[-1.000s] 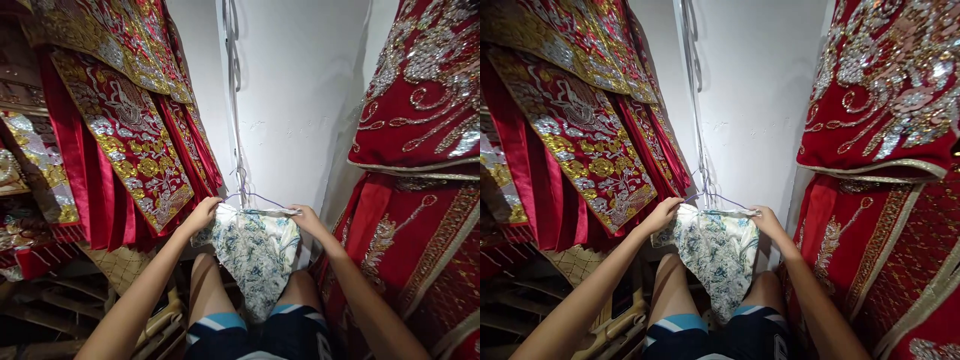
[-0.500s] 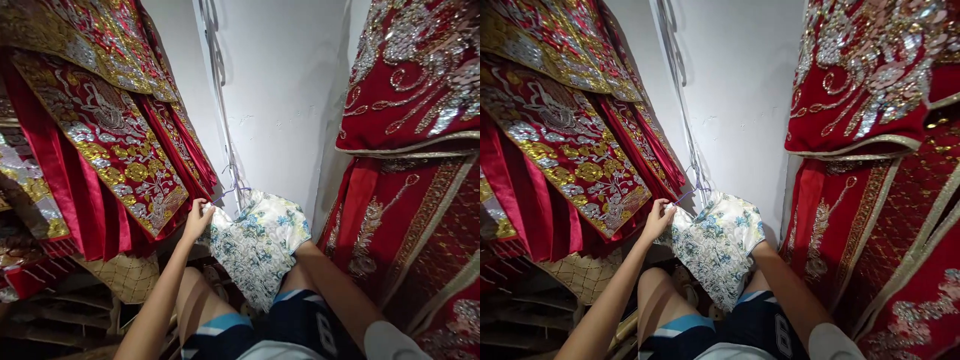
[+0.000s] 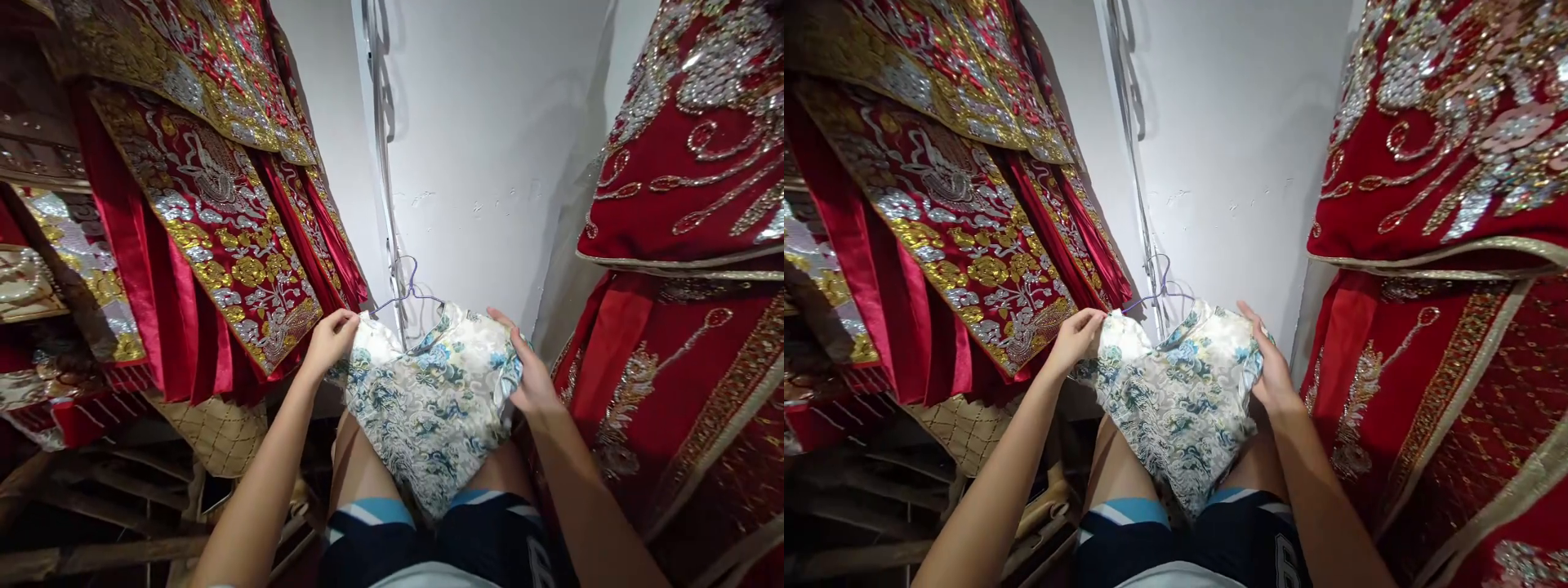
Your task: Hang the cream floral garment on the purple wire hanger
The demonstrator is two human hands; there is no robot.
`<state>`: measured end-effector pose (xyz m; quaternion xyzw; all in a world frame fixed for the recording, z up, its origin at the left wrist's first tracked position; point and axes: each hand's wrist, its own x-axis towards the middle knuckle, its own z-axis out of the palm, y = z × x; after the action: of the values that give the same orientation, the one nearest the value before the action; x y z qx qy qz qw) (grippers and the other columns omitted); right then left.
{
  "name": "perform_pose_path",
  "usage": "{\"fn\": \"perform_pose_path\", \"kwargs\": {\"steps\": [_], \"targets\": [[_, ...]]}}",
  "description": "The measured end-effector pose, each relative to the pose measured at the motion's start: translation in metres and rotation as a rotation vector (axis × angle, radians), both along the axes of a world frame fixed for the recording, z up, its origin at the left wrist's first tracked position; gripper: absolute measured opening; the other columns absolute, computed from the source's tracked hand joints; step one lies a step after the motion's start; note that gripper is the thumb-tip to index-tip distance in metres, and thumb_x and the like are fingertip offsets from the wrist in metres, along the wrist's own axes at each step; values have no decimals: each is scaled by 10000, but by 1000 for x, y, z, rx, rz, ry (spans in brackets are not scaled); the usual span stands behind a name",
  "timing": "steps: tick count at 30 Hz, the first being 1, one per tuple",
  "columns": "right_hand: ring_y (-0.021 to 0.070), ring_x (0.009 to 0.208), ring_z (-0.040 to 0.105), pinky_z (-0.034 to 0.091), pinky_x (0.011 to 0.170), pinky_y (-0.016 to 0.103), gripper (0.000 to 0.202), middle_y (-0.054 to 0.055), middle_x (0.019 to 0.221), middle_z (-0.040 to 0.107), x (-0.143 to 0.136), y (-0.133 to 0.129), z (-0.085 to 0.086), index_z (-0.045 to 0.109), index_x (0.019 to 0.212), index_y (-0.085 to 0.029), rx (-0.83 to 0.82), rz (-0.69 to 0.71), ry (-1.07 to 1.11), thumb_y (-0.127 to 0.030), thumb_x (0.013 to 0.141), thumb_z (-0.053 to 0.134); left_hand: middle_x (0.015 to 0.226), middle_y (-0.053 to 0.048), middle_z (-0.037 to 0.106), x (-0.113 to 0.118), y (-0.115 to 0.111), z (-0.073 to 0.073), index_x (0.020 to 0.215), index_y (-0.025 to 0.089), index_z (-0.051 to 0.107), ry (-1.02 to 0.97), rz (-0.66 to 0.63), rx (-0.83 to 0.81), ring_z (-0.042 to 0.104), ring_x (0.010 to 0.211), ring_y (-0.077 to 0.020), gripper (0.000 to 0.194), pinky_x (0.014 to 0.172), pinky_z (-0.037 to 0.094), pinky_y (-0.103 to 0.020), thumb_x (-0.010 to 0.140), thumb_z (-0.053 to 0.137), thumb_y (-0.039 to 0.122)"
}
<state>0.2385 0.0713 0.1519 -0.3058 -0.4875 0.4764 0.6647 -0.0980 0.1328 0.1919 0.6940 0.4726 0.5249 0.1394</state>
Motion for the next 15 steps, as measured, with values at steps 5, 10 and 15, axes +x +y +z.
{"fn": "perform_pose_path", "kwargs": {"steps": [5, 10, 15], "targets": [[296, 1179, 620, 559, 887, 417, 647, 78, 1368, 597, -7, -5, -2, 437, 1409, -308, -7, -16, -25, -700, 896, 392, 993, -44, 737, 13, -1, 1, 992, 203, 717, 242, 77, 39, 648, 882, -219, 320, 769, 465, -292, 870, 557, 452], [334, 1153, 624, 544, 895, 489, 667, 105, 1327, 619, -7, 14, 4, 492, 1361, -276, -87, -36, 165, -706, 853, 452, 976, -54, 747, 24, 16, 17, 945, 233, 735, 365, 204, 56, 653, 920, -265, 285, 768, 441, -330, 882, 537, 429], [348, 1091, 658, 535, 885, 520, 829, 117, 1214, 685, -8, -41, -17, 425, 1468, -290, -33, -25, -21, -808, 834, 292, 830, -51, 681, 43, 19, 8, 828, 200, 664, 441, 124, 156, 610, 837, -237, 217, 782, 426, -337, 876, 537, 369]]}}
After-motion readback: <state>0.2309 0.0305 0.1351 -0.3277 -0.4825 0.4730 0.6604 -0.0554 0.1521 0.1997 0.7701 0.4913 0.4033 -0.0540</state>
